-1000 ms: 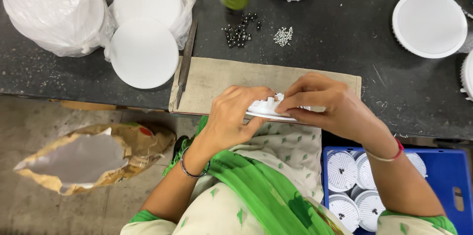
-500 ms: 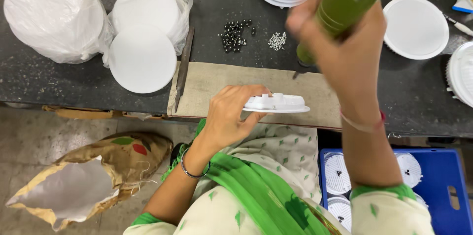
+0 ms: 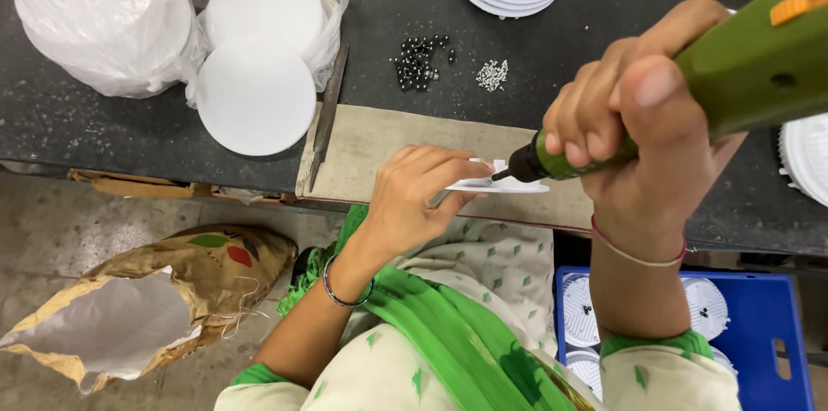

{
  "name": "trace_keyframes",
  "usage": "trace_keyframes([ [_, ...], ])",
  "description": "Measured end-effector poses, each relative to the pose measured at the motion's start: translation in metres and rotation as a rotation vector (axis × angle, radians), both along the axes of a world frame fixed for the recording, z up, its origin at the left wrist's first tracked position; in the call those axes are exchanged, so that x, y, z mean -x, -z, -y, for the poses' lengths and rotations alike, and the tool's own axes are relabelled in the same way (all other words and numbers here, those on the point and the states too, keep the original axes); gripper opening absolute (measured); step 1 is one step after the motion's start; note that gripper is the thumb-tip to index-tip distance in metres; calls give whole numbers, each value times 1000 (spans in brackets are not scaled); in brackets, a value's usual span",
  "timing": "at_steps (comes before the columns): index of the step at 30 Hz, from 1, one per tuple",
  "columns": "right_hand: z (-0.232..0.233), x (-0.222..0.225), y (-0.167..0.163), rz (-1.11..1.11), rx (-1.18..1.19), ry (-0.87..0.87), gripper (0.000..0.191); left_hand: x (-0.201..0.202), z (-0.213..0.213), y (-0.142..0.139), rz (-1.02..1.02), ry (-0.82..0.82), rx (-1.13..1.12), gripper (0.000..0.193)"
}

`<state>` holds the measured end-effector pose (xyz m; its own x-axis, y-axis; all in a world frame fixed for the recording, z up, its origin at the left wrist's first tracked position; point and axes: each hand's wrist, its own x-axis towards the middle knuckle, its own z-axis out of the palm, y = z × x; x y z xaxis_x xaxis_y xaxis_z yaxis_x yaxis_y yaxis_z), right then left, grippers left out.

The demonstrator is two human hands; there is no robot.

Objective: The person assembles white plastic lamp diffuser covers at a workbench. They place small black and white components into a cover, use an electric screwdriver to drive screws through the center of each cover, press the parts together by hand, and stack the finished covers on the bench.

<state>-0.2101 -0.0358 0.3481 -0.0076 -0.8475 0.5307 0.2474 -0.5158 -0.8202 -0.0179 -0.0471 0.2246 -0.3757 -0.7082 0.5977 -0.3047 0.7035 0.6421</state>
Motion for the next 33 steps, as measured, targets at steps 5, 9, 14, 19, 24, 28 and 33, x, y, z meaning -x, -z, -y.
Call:
trace_keyframes([
  [5,-2,0,0,8,5,-2,30,0,0,1,2,6,9,38],
  [9,-4,0,1,4,11,-2,30,0,0,0,-1,11,7,36],
  [14,-3,-2,2,3,7,-1,30,0,0,-2,9,10,-4,38],
  [19,-3,-2,2,-1,3,2,28,-1,1,-3,10,19,-12,39],
  [24,-1,-2,4,26,-13,-1,23,2,1,-4,19,-23,-43,40],
  [28,13,-1,1,43,-21,-31,17,11,7,-6,-33,-39,-55,54],
  [33,17,-7,-2,-14,-27,46,15,18,17,-6,-28,-83,-90,59],
])
